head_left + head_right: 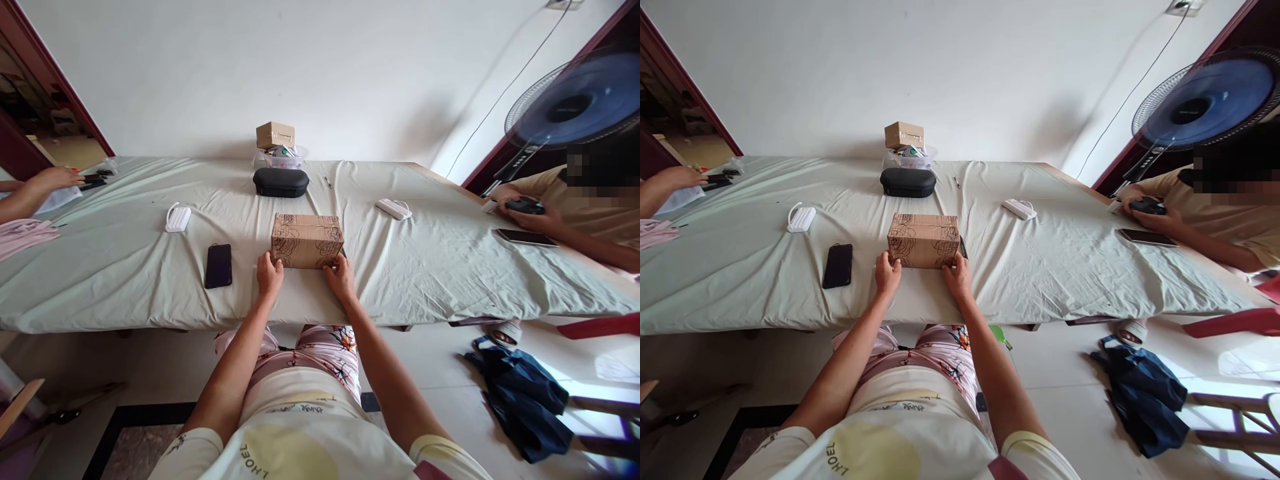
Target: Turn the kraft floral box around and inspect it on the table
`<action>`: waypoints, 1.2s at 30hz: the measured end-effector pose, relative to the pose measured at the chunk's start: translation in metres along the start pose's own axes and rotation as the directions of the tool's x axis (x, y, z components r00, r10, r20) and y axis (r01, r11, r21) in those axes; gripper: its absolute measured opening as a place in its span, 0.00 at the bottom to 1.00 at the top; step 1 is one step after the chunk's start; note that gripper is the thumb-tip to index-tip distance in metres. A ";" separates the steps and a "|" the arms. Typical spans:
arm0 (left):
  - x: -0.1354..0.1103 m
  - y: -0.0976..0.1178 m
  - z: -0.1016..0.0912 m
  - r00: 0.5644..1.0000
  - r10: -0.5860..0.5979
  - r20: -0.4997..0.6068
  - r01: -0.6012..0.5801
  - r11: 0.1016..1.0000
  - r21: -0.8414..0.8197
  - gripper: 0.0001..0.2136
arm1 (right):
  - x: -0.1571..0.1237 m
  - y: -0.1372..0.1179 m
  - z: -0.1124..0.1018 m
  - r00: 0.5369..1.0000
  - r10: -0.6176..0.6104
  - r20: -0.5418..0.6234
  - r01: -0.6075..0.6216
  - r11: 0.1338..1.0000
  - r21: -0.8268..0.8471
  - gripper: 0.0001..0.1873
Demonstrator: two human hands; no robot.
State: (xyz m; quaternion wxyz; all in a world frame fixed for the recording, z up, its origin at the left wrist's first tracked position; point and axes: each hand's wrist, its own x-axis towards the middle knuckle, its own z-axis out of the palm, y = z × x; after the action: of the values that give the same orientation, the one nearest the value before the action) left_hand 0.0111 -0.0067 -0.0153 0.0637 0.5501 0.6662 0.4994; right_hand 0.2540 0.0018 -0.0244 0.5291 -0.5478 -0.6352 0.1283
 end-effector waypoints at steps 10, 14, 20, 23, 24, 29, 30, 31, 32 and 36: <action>-0.006 0.008 0.003 0.997 0.051 0.058 -0.056 0.995 0.085 0.33 | -0.004 -0.005 0.001 0.999 -0.036 0.012 0.037 0.991 -0.127 0.38; -0.008 0.009 0.000 0.995 0.088 -0.041 -0.089 0.995 -0.036 0.37 | -0.005 -0.011 -0.006 0.993 -0.067 -0.101 0.067 0.998 0.001 0.38; -0.009 0.014 -0.011 0.944 0.236 -0.229 -0.273 0.950 -0.148 0.29 | -0.010 -0.026 -0.018 0.952 -0.121 -0.280 0.158 0.981 0.113 0.26; -0.009 0.016 -0.012 0.918 0.297 -0.262 -0.338 0.933 -0.126 0.27 | -0.011 -0.029 -0.018 0.957 -0.133 -0.259 0.169 0.978 0.122 0.22; -0.009 0.015 -0.012 0.915 0.310 -0.259 -0.348 0.930 -0.117 0.27 | -0.010 -0.028 -0.017 0.960 -0.137 -0.246 0.170 0.978 0.118 0.21; -0.008 0.015 -0.011 0.933 0.307 -0.188 -0.322 0.945 -0.059 0.23 | -0.007 -0.022 -0.012 0.977 -0.124 -0.171 0.140 0.986 0.087 0.24; -0.008 0.017 -0.012 0.940 0.298 -0.167 -0.307 0.951 -0.031 0.22 | -0.008 -0.021 -0.012 0.979 -0.127 -0.160 0.139 0.988 0.066 0.25; -0.009 0.021 -0.014 0.947 0.291 -0.138 -0.294 0.956 0.003 0.20 | -0.008 -0.021 -0.011 0.980 -0.133 -0.151 0.140 0.989 0.036 0.26; -0.011 0.026 -0.016 0.951 0.291 -0.101 -0.289 0.957 0.036 0.19 | -0.008 -0.021 -0.011 0.980 -0.142 -0.140 0.143 0.990 -0.001 0.27; -0.021 0.047 -0.021 0.931 0.353 0.095 -0.361 0.930 0.074 0.20 | -0.010 -0.023 -0.012 0.984 -0.161 -0.082 0.148 0.978 -0.145 0.31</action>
State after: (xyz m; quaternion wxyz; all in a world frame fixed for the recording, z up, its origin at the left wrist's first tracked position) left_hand 0.0374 -0.0408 0.0205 -0.0265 0.6839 0.5738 0.4498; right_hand 0.2491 -0.0201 -0.0074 0.5274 -0.5374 -0.6579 0.0168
